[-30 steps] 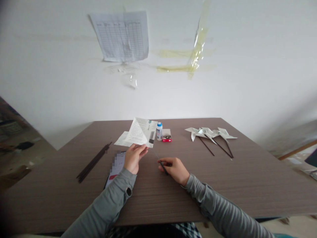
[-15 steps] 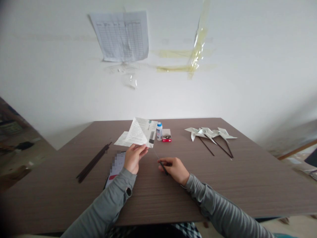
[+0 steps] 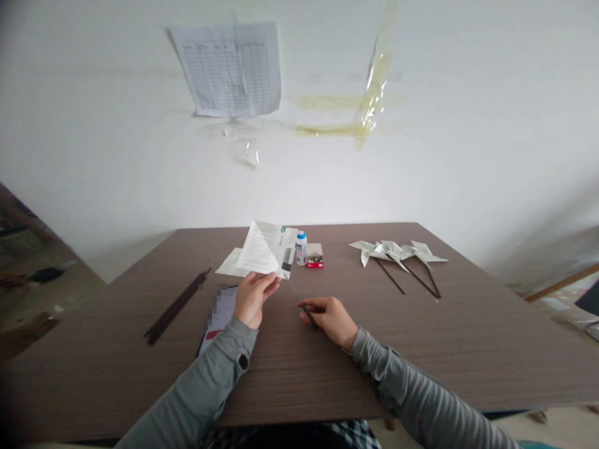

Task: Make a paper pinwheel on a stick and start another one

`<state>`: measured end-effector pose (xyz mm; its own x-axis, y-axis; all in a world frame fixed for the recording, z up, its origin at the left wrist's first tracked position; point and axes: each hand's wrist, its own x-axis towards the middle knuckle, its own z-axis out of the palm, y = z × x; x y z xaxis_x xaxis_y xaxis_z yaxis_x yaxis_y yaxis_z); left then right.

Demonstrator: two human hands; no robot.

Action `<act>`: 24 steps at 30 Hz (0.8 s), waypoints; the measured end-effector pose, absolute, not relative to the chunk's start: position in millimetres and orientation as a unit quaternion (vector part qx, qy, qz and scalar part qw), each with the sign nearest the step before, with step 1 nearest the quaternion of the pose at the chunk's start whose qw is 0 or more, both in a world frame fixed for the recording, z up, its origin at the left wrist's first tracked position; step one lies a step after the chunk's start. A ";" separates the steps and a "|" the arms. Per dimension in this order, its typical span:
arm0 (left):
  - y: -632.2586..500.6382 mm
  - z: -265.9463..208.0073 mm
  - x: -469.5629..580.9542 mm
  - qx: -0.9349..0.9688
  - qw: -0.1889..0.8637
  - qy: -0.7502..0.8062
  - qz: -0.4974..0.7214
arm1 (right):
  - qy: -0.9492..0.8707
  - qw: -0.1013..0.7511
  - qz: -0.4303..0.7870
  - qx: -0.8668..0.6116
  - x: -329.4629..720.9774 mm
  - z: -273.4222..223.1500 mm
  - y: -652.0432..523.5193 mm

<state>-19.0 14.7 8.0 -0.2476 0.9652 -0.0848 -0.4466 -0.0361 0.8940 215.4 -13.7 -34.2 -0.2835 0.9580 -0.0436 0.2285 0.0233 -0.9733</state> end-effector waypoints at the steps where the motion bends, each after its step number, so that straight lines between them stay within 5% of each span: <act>1: 14.9 7.9 -19.2 0.296 0.538 0.439 0.656 | -0.620 0.352 0.511 -0.481 216.1 -35.2 -12.9; 24: 13.1 13.1 -17.6 0.287 0.529 0.454 0.657 | -0.625 0.364 0.504 -0.471 213.1 -33.2 -15.9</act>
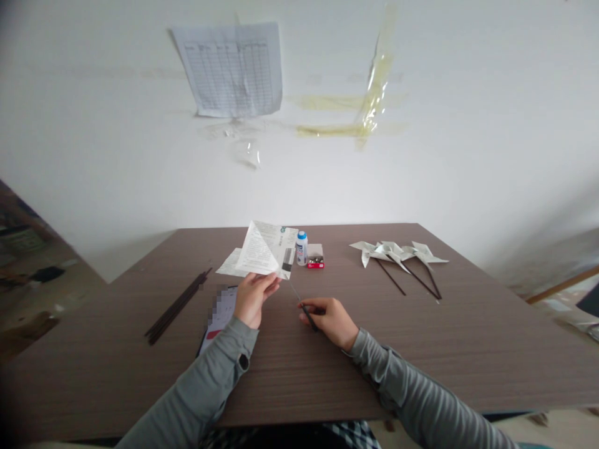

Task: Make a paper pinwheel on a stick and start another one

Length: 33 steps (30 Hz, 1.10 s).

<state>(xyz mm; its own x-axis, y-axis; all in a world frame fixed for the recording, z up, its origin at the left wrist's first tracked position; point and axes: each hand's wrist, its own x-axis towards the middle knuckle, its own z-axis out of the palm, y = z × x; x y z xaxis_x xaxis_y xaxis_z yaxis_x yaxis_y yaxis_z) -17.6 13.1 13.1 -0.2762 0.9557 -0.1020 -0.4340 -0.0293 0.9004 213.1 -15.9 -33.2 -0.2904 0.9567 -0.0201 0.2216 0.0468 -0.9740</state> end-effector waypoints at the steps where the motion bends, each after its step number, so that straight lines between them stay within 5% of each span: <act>1: 13.2 13.1 -17.6 0.288 0.527 0.456 0.657 | -0.624 0.364 0.505 -0.472 212.9 -32.1 -16.3; 33: 13.3 11.5 -19.2 0.315 0.525 0.470 0.636 | -0.622 0.376 0.509 -0.461 211.7 -25.4 -18.2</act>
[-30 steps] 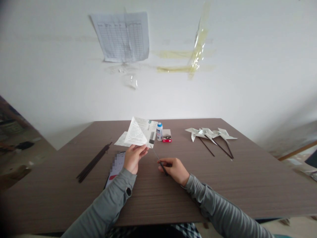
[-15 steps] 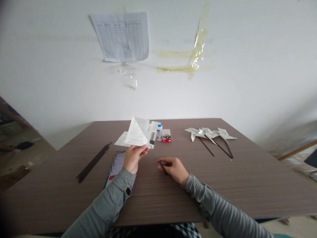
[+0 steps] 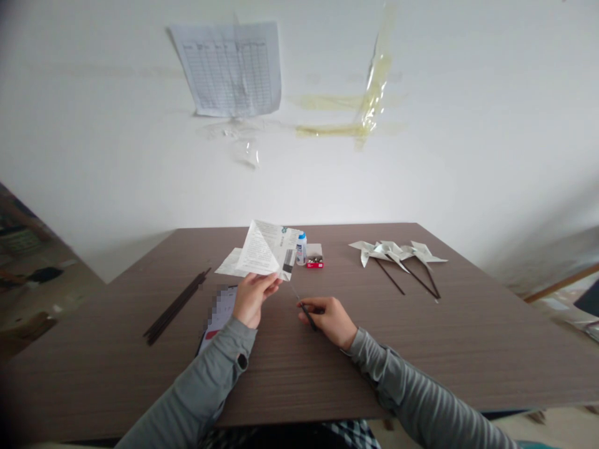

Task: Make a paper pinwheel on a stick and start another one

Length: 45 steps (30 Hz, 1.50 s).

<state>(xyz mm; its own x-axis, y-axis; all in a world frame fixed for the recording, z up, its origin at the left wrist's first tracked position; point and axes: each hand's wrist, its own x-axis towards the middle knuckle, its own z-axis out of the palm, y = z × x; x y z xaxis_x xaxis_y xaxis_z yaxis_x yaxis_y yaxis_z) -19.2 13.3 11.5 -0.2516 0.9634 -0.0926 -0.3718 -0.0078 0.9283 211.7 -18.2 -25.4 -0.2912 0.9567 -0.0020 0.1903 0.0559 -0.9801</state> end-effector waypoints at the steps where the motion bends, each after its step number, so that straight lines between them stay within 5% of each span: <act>1: 13.1 11.9 -19.0 0.314 0.526 0.469 0.636 | -0.622 0.376 0.507 -0.464 211.5 -24.7 -18.4; 45: 10.8 16.8 -18.3 0.334 0.536 0.482 0.608 | -0.635 0.368 0.485 -0.475 210.5 -25.2 -17.1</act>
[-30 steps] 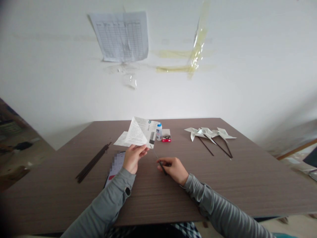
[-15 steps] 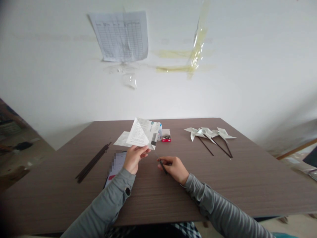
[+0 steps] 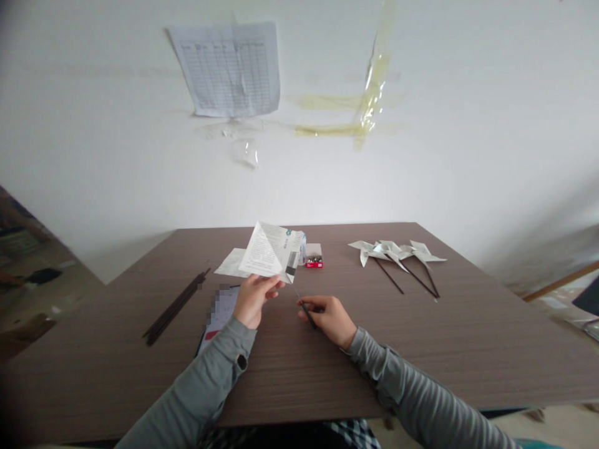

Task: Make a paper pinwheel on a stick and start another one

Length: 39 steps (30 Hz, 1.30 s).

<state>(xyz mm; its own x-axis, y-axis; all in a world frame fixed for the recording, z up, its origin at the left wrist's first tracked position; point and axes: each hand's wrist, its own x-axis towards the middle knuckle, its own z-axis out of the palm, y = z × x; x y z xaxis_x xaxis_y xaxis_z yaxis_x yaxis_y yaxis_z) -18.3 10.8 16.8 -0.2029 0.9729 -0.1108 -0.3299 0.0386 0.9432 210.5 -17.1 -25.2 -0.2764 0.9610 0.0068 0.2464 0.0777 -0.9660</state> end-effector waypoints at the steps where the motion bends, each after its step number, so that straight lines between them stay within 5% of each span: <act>1: 10.8 16.5 -18.4 0.335 0.535 0.482 0.607 | -0.634 0.371 0.483 -0.476 210.4 -25.4 -17.0; 39: 13.0 5.9 -20.5 0.376 0.533 0.485 0.583 | -0.610 0.406 0.502 -0.460 204.7 -22.8 -18.1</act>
<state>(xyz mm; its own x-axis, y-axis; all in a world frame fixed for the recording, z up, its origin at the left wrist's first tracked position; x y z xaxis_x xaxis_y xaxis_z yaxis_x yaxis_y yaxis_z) -20.5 13.0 5.9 -0.1494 0.9856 -0.0789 -0.2577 0.0382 0.9655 204.7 -18.1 -22.8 -0.2475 0.9683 0.0339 0.1531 0.0736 -0.9855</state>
